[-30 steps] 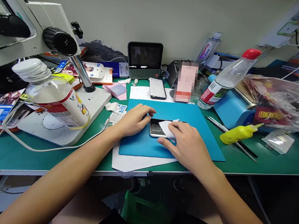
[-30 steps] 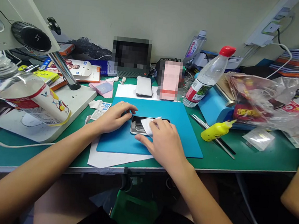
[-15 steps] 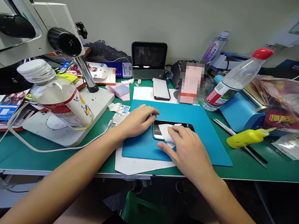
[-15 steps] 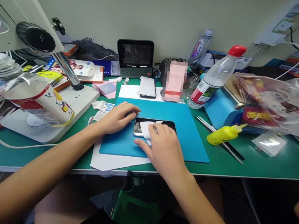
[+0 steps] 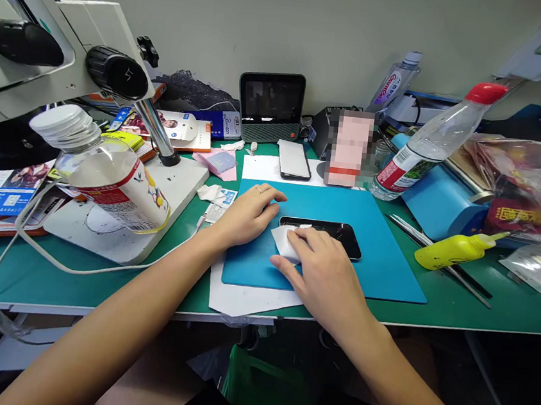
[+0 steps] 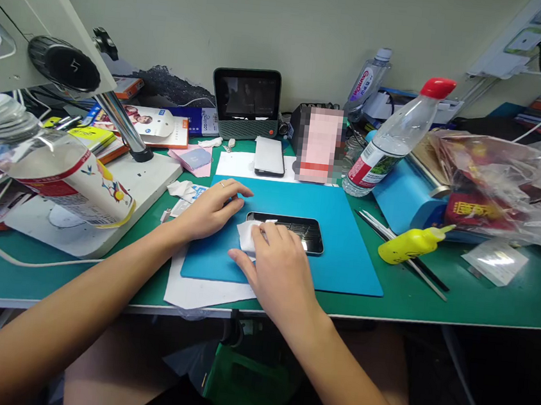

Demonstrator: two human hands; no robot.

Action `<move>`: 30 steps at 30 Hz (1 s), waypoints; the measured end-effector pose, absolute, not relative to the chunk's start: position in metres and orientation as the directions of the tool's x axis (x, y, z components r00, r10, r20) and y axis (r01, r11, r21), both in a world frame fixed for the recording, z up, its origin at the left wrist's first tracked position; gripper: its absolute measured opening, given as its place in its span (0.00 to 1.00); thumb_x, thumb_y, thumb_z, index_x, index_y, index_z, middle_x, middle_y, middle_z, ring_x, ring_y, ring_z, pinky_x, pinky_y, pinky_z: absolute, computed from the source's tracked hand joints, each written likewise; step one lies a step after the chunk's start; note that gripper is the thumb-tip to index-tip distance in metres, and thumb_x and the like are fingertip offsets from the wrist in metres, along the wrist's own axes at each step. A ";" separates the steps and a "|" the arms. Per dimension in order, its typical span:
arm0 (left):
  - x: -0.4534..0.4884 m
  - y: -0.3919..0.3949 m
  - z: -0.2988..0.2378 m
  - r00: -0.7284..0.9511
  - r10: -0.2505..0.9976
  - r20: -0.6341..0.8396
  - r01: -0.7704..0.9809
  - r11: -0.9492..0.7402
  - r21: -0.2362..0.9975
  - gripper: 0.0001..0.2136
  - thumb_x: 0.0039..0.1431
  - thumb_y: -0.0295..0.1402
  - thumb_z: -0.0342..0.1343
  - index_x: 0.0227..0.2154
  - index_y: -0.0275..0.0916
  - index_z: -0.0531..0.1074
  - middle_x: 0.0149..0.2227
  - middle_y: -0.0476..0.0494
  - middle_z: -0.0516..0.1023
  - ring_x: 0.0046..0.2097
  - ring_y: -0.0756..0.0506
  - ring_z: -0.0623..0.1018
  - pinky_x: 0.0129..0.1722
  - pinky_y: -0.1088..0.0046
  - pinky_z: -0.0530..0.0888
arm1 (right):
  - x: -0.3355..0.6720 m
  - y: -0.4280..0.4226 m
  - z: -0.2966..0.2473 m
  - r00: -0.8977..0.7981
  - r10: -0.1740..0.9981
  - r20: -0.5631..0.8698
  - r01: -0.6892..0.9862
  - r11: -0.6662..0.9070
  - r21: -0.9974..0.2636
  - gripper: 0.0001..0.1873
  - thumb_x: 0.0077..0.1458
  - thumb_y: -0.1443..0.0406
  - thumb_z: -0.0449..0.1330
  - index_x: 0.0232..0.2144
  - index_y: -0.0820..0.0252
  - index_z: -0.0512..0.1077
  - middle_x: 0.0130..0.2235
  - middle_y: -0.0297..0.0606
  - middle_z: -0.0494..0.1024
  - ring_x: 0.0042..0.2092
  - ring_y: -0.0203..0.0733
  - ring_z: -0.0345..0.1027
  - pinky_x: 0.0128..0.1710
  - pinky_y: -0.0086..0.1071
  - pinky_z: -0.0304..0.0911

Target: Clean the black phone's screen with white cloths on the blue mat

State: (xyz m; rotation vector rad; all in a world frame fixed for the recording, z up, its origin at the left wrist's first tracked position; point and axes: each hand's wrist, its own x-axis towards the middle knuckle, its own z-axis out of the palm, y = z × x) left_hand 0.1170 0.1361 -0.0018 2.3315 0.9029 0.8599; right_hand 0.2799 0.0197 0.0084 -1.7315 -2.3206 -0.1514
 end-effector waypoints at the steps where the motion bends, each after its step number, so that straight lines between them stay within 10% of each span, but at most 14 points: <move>1: 0.117 0.136 -0.001 0.587 0.715 0.380 0.401 -0.665 0.630 0.11 0.68 0.27 0.47 0.46 0.39 0.72 0.48 0.41 0.77 0.51 0.42 0.74 0.53 0.62 0.71 | 0.280 0.025 0.008 -0.267 0.931 0.249 0.956 0.289 -0.057 0.27 0.67 0.49 0.54 0.52 0.65 0.74 0.50 0.51 0.78 0.52 0.55 0.70 0.52 0.46 0.65; 13: 0.114 0.131 0.005 0.782 0.520 0.343 0.271 -0.780 0.564 0.07 0.60 0.26 0.54 0.36 0.40 0.76 0.45 0.44 0.78 0.47 0.43 0.74 0.52 0.64 0.71 | 0.267 0.012 0.008 -0.237 0.935 0.264 0.964 0.259 -0.051 0.33 0.63 0.47 0.57 0.56 0.70 0.71 0.51 0.53 0.78 0.53 0.55 0.69 0.55 0.46 0.62; 30: 0.110 0.132 0.008 0.770 0.565 0.297 0.354 -0.765 0.538 0.07 0.58 0.28 0.52 0.35 0.41 0.76 0.40 0.44 0.79 0.44 0.41 0.74 0.48 0.62 0.72 | 0.307 -0.020 0.007 -0.266 0.920 0.288 0.957 0.287 -0.034 0.29 0.66 0.49 0.54 0.58 0.65 0.70 0.56 0.51 0.78 0.55 0.55 0.70 0.52 0.48 0.63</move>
